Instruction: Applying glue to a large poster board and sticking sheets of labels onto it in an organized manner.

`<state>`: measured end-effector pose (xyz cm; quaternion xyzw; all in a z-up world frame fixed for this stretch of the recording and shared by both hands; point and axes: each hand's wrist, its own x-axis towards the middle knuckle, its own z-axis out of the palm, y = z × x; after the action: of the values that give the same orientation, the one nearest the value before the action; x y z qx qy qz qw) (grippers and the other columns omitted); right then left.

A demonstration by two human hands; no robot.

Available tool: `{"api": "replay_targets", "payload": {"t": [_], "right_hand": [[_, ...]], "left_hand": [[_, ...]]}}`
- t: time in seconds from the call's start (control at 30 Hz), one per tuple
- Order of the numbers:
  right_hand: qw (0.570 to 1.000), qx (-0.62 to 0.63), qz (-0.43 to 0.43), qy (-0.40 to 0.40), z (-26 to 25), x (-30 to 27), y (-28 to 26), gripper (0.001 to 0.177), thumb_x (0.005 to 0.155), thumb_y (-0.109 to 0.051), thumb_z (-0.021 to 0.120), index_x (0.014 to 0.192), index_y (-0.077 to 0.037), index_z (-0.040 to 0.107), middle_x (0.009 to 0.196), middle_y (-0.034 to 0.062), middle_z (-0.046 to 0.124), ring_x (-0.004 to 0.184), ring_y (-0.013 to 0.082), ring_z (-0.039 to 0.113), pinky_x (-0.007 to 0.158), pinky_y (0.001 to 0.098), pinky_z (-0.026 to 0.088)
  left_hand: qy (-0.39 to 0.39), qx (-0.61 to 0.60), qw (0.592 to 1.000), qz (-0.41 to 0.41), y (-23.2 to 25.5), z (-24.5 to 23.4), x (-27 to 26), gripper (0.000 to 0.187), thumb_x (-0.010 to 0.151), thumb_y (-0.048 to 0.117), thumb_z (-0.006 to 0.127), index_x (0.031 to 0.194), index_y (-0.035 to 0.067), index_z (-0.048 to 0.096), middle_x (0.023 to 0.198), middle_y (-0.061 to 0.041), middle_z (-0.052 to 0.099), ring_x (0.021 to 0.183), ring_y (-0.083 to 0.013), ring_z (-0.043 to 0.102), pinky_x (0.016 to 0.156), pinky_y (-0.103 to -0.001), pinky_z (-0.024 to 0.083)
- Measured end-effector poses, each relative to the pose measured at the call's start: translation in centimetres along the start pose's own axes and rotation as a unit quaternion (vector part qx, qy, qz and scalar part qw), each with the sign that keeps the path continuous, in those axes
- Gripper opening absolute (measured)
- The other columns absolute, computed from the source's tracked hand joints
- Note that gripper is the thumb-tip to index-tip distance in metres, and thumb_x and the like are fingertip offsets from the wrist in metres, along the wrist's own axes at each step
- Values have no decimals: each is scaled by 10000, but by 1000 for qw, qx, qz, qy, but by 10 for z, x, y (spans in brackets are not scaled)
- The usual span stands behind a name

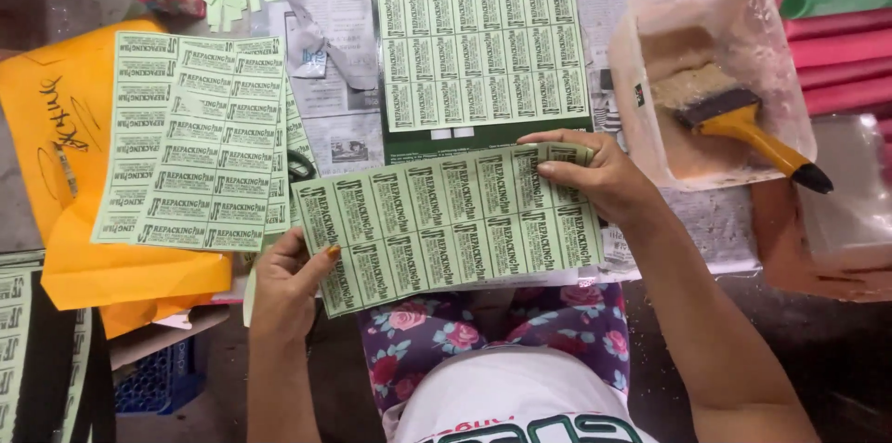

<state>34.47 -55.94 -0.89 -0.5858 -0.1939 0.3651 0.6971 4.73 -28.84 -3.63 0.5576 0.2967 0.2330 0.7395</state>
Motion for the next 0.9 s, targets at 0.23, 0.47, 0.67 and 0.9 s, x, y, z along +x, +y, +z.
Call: {"api": "replay_targets", "payload": {"t": [0.23,0.47,0.67,0.9], "right_hand": [[1000,20,2,-4,-18,-10,6,468,806,-3,758,1261,60,668,897,193,748,737,177,678,780,350,583],[996,-20,40,81,-31,-35,38,383,840,28,759,1210,52,666,843,119,695,725,139,632,724,332,569],[987,-76,40,137,-43,-41,50,300,848,17,769,1132,45,675,834,103,679,723,125,656,685,321,597],[983,-89,13,163,-53,-40,52,285,887,-9,781,1144,15,661,861,93,671,734,104,654,711,287,604]], "left_hand": [[26,40,999,19,-17,11,7,183,854,-24,773,1023,-39,706,650,-51,572,608,-38,456,565,-191,418],[45,106,993,11,-17,29,6,174,842,16,821,978,-30,723,654,-70,623,601,-62,499,557,-218,446],[25,172,985,-24,-21,47,19,154,860,32,817,975,-27,734,656,-95,653,594,-107,530,567,-276,481],[9,164,986,-25,-34,58,33,168,871,38,801,1009,-16,722,675,-82,667,597,-100,564,582,-261,493]]}}
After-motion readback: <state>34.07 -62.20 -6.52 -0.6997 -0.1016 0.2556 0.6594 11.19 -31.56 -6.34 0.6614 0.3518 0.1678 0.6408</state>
